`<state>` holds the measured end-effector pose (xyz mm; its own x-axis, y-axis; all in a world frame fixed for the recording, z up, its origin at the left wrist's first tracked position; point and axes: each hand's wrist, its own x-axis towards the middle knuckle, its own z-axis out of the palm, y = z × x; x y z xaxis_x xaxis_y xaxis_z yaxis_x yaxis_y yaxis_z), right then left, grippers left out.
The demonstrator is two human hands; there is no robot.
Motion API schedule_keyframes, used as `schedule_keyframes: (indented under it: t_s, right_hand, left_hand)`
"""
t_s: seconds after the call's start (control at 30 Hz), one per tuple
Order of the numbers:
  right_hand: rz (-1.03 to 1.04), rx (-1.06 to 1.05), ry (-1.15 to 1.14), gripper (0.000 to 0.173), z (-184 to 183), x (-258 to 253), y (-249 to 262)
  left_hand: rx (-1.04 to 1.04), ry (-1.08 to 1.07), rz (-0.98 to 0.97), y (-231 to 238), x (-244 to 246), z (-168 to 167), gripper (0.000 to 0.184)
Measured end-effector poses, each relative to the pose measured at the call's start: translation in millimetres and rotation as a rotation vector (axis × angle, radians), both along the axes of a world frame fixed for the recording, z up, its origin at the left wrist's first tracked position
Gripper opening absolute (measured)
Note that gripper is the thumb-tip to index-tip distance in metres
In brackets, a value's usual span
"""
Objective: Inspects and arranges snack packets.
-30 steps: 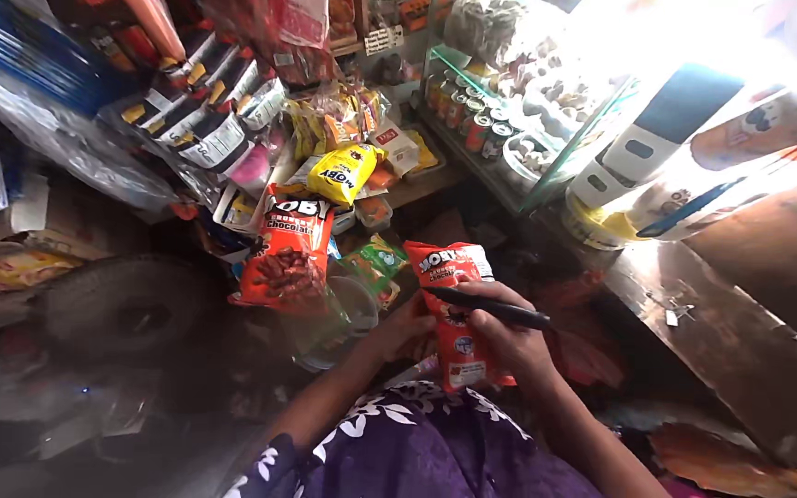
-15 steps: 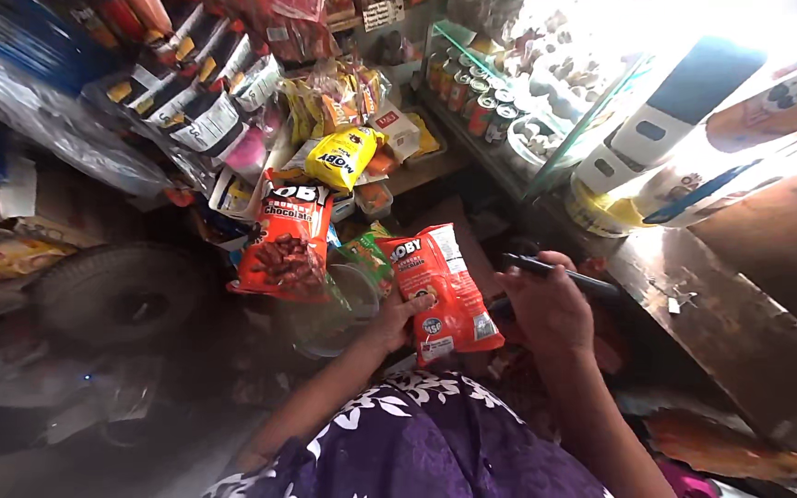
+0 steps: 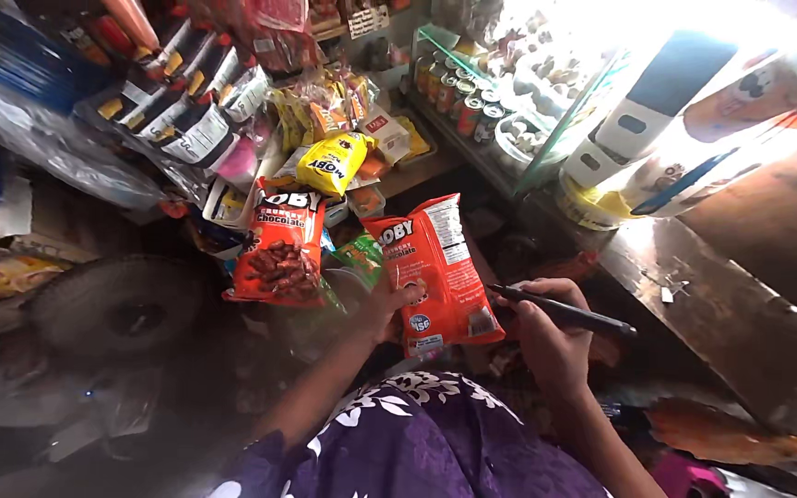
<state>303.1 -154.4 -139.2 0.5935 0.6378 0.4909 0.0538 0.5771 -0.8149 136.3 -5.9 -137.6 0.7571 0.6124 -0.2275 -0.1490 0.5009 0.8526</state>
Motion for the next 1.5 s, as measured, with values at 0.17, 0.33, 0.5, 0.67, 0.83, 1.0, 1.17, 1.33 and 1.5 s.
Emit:
schedule_keyframes:
  t_s: [0.17,0.33,0.5,0.67,0.83,1.0,1.17,1.33,1.5]
  right_hand:
    - [-0.067,-0.027,-0.136,0.016,0.8,-6.9,11.1]
    - [-0.109,-0.029,-0.180,0.014,3.1,-9.0,15.9]
    - [-0.098,-0.049,-0.236,0.014,2.6,-9.9,18.0]
    - [-0.095,-0.063,-0.281,0.012,-0.8,-8.3,19.4]
    - [-0.108,-0.046,-0.245,0.013,-0.6,-5.4,19.5]
    - [-0.087,-0.087,-0.294,0.009,0.7,-6.4,12.8]
    - [-0.070,-0.102,-0.303,0.009,-2.2,-7.8,8.6]
    - [-0.060,-0.055,-0.207,0.009,-4.4,-4.9,9.2]
    - [-0.075,0.007,-0.111,0.011,-4.2,-4.5,9.6]
  left_hand:
    - [0.042,-0.085,-0.035,-5.4,3.0,4.4,0.043]
    - [0.058,-0.130,-0.042,-5.1,3.6,4.3,0.045]
    - [0.072,-0.147,-0.051,-3.9,4.2,2.5,0.042]
    - [0.092,-0.159,-0.056,-3.5,4.7,0.5,0.044]
    - [0.084,-0.158,-0.055,-4.1,5.6,0.4,0.045]
    - [0.067,-0.187,-0.068,-3.6,6.7,-3.1,0.046]
    - [0.055,-0.191,-0.086,-2.8,7.5,-4.5,0.050]
    - [0.028,-0.204,-0.094,-2.5,6.2,-7.0,0.046]
    - [-0.002,-0.212,-0.104,-2.8,3.9,-9.3,0.040]
